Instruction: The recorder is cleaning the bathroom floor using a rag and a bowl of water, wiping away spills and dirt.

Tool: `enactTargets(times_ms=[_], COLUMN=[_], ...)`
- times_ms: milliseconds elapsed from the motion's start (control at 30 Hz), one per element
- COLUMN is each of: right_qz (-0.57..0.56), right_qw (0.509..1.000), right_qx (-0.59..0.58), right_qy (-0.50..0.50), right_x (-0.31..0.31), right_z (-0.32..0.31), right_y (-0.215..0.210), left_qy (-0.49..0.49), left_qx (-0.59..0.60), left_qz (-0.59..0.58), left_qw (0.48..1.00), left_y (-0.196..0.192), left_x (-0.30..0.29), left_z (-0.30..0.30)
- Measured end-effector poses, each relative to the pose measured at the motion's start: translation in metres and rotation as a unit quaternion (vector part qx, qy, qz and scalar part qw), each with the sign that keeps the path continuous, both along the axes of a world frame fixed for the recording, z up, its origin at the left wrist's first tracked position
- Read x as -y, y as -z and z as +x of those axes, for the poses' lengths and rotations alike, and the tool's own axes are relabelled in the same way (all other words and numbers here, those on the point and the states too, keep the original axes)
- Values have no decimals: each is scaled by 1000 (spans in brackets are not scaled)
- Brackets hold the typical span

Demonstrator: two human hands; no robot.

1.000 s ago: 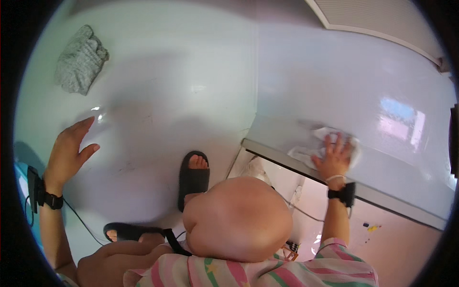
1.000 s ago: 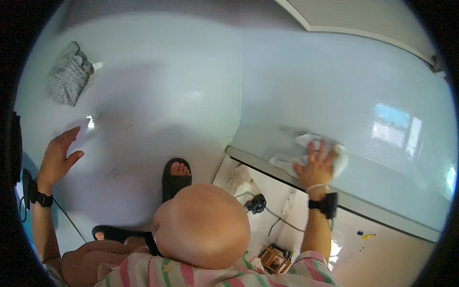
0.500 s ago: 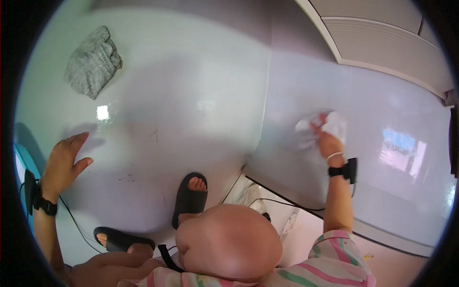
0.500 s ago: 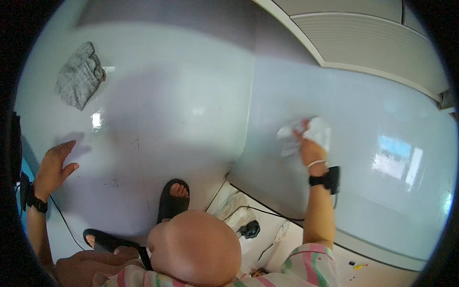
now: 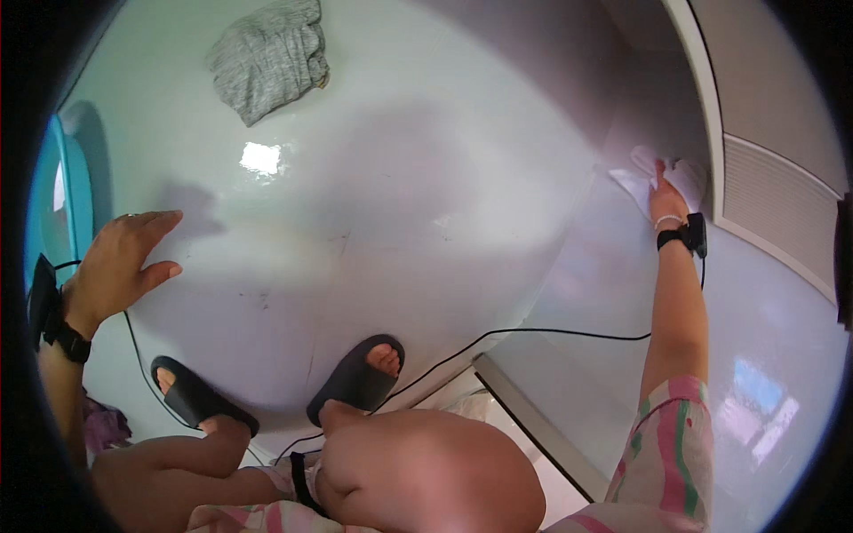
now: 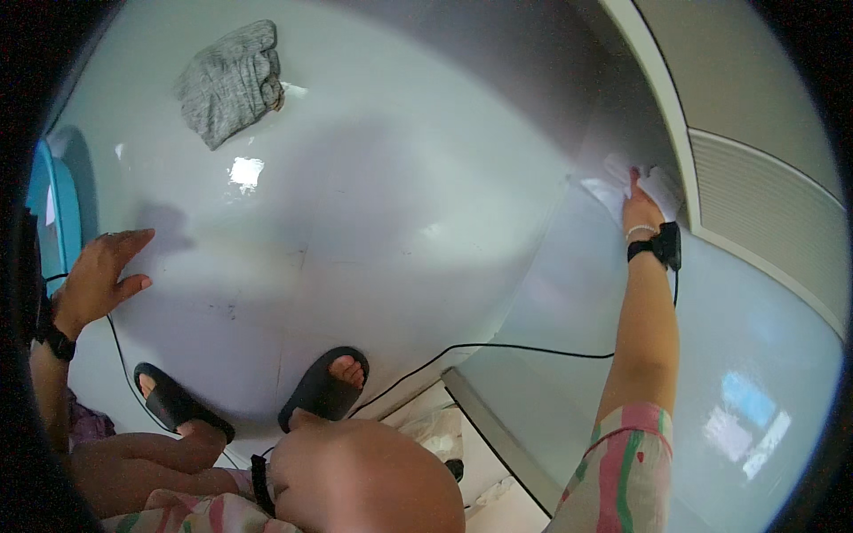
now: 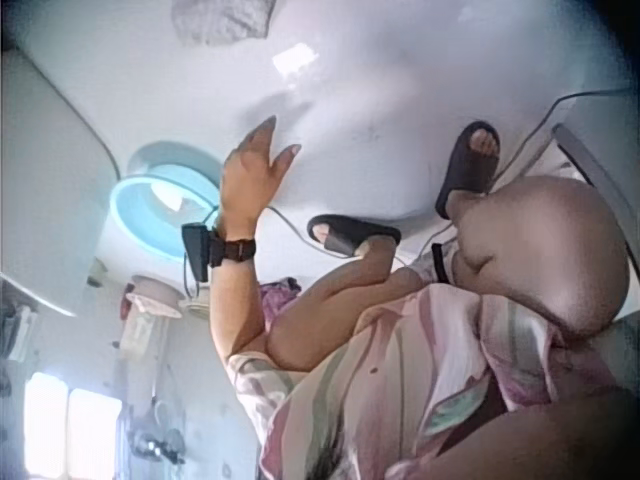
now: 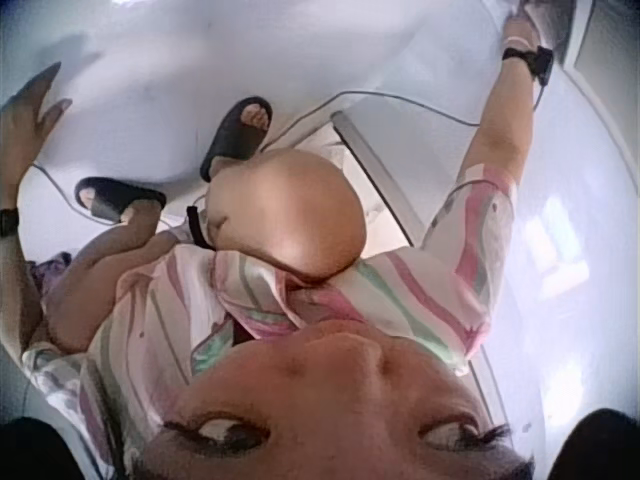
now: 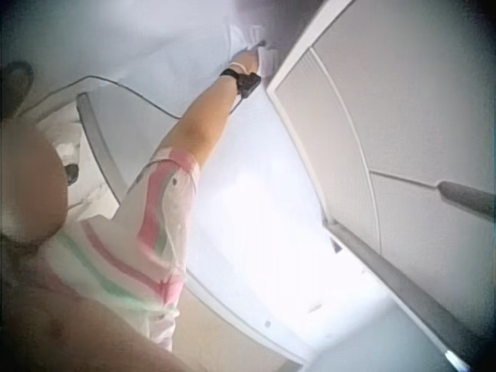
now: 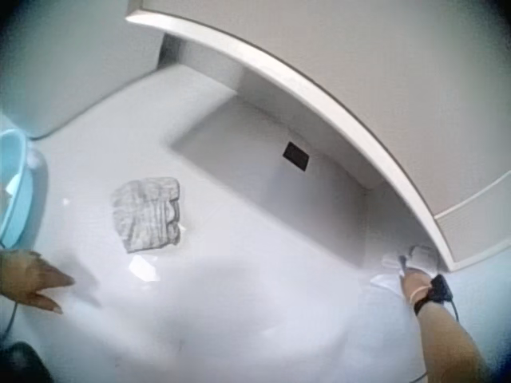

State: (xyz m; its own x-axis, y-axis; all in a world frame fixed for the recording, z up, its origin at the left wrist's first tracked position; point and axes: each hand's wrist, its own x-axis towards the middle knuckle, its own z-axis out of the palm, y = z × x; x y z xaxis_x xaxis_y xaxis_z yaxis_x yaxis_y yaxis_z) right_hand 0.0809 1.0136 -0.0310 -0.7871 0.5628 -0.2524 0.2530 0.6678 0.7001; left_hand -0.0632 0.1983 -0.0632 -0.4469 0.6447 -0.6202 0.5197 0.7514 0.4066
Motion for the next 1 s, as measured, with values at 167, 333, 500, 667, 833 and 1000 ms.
enactTargets(times_ms=[167,333,500,667,833,1000], right_qz=[8,-95,-89,-206,-215,-248], right_qw=[996,994,991,975,959,917], right_qx=[74,31,-4,-42,177,207], right_qy=[-43,-35,-105,77,46,234], right_x=[-6,18,96,136,197,256], right_z=[-26,23,89,191,264,190], right_y=[37,32,22,-12,-64,-100], left_qy=[18,11,59,109,142,166], left_qx=[8,13,3,-12,-46,-44], left_qz=[-10,19,56,106,144,124], left_qw=[1000,1000,997,988,978,977], left_y=[0,2,15,19,17,7], left_x=[10,-9,-7,-7,-9,2], left_z=[7,-3,-17,-27,-32,-24])
